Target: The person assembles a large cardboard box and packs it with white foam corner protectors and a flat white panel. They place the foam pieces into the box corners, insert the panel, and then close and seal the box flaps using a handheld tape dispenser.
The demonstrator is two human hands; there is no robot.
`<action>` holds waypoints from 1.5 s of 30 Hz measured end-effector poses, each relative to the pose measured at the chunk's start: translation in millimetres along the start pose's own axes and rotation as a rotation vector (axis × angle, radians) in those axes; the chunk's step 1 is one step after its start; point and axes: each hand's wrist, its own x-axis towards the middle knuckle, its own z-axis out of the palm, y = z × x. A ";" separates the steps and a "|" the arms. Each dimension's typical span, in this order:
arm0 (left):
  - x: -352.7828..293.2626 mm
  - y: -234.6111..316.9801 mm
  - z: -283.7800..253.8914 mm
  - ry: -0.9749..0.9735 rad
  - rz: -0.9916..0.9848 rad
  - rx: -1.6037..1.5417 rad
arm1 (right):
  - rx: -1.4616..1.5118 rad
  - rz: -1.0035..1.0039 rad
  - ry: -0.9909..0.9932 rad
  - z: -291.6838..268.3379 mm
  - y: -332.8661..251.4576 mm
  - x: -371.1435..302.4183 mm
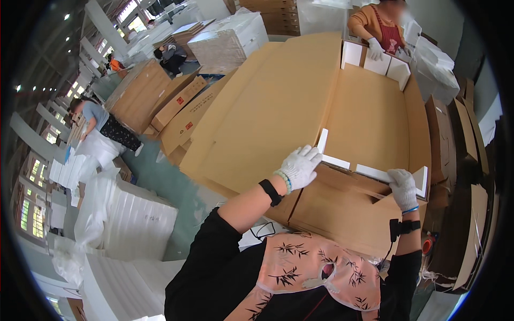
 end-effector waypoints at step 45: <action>29.8 227.0 -4.8 -0.358 -0.068 -0.302 | -0.956 1.610 0.435 -409.5 229.6 -472.7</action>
